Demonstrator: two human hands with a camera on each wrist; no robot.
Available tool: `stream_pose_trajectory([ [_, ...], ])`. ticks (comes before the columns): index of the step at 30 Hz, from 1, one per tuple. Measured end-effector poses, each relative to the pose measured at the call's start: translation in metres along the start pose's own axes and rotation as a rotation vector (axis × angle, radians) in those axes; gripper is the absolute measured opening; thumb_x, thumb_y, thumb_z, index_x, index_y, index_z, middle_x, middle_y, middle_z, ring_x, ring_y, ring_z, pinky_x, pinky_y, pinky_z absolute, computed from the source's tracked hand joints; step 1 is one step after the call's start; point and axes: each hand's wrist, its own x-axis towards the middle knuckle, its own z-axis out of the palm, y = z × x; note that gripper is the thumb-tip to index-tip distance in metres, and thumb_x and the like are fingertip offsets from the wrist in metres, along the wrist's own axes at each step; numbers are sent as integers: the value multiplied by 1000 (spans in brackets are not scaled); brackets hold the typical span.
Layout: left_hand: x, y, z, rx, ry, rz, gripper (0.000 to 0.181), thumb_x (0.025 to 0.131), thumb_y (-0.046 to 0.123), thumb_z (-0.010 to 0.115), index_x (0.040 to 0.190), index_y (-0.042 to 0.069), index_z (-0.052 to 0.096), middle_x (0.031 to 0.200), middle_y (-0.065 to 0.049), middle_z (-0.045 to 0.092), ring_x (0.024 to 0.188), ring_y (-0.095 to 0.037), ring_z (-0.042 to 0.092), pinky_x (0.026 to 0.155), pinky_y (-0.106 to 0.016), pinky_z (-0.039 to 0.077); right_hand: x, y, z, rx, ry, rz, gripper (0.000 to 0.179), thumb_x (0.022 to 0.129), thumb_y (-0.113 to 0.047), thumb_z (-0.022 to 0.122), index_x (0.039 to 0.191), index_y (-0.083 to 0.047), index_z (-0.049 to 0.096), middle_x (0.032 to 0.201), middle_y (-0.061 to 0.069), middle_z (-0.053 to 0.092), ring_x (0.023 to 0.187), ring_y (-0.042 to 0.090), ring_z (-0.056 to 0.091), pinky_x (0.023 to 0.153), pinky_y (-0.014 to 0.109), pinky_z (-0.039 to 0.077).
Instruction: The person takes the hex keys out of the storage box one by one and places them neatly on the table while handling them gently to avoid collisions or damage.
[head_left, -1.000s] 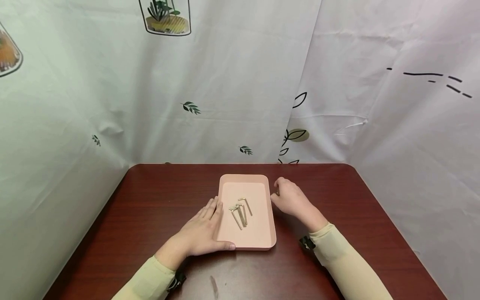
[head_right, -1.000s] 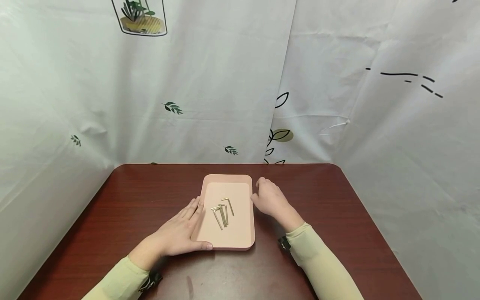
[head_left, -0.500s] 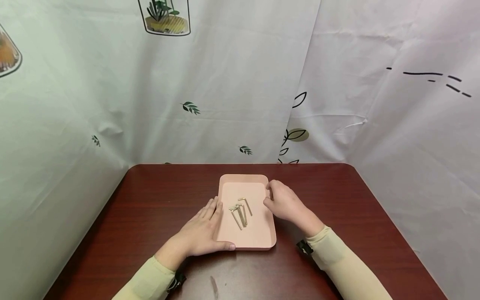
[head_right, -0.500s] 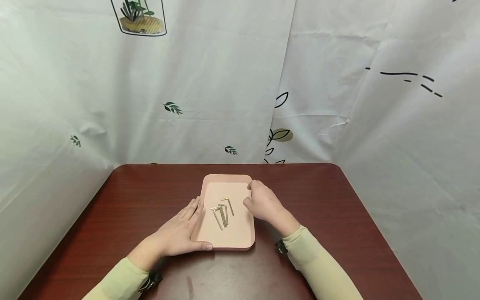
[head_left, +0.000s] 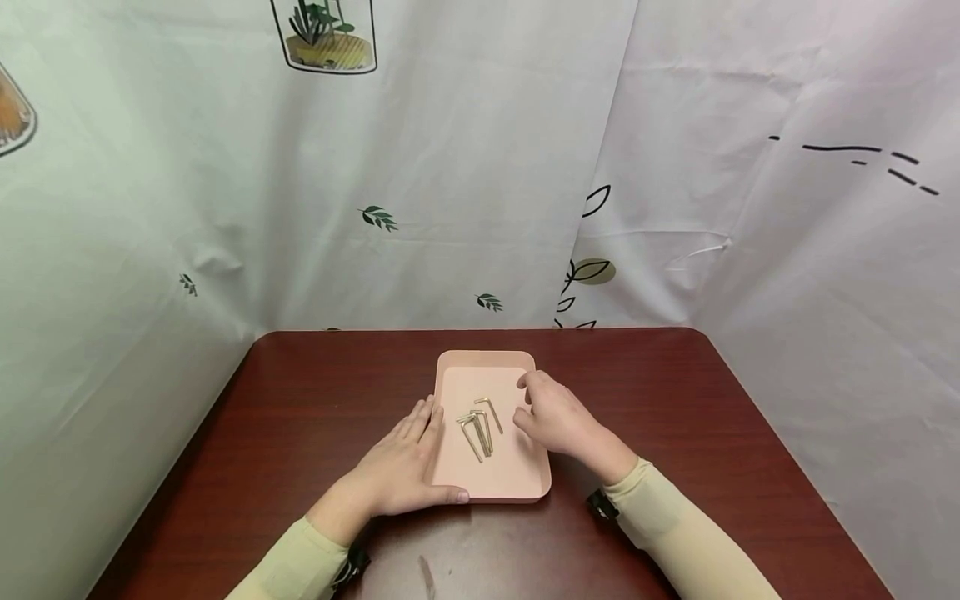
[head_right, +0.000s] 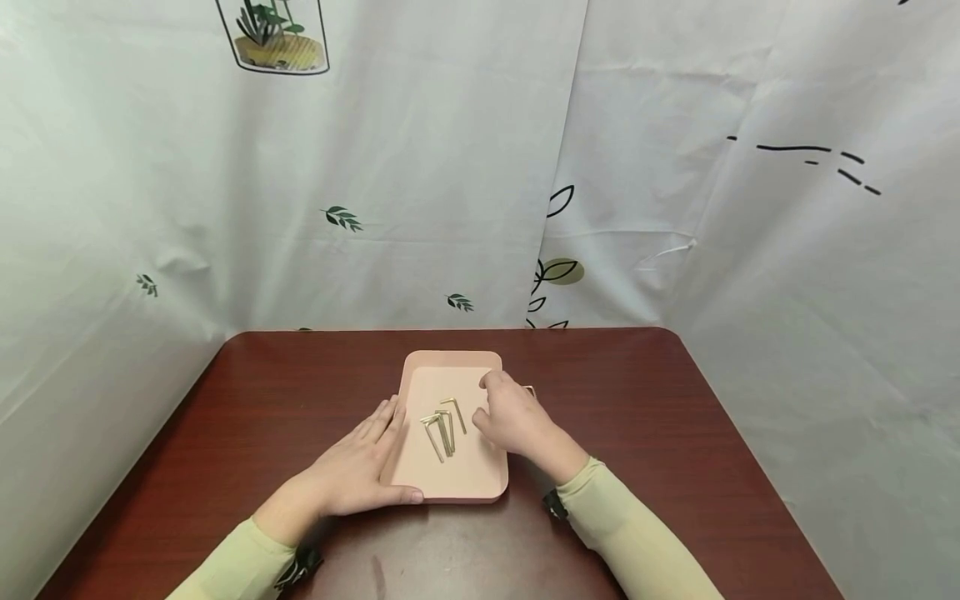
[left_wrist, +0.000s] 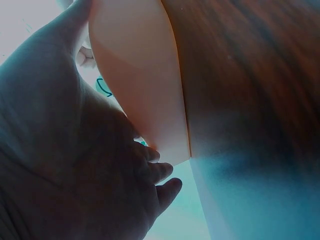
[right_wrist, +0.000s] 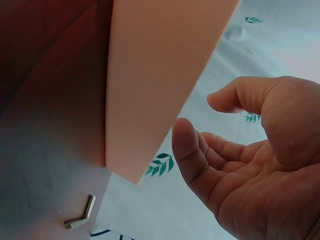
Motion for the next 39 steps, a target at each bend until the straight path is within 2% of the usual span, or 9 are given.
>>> stream_pose_trajectory([
  [12,0,-1,0,-1,5,3,140,87,94,63,172,-10,25,182,-29,13,169,-46,19,134,-57,27,-4,-7,14,-8,-29,-32,43,89,-10,73,129,4,65,102,7,65,82,21,62,75,41,56],
  [24,0,0,-1,5,2,-1,139,87,93,63,172,-10,25,181,-31,15,168,-46,19,134,-57,28,-8,-11,27,-48,-61,-89,41,92,-11,80,126,7,66,101,11,64,88,25,66,81,46,59],
  [34,-1,0,-2,-3,3,1,139,87,93,63,172,-10,25,182,-30,12,169,-46,18,134,-57,28,-9,-13,31,-88,-109,-102,46,93,-16,80,129,9,66,112,17,68,93,31,70,87,50,62],
  [39,-1,-1,-2,-9,4,-1,138,88,92,64,172,-10,24,182,-29,11,169,-45,18,134,-57,27,-9,-13,33,-107,-139,-117,46,93,-20,81,128,8,66,107,15,66,88,27,67,85,47,62],
])
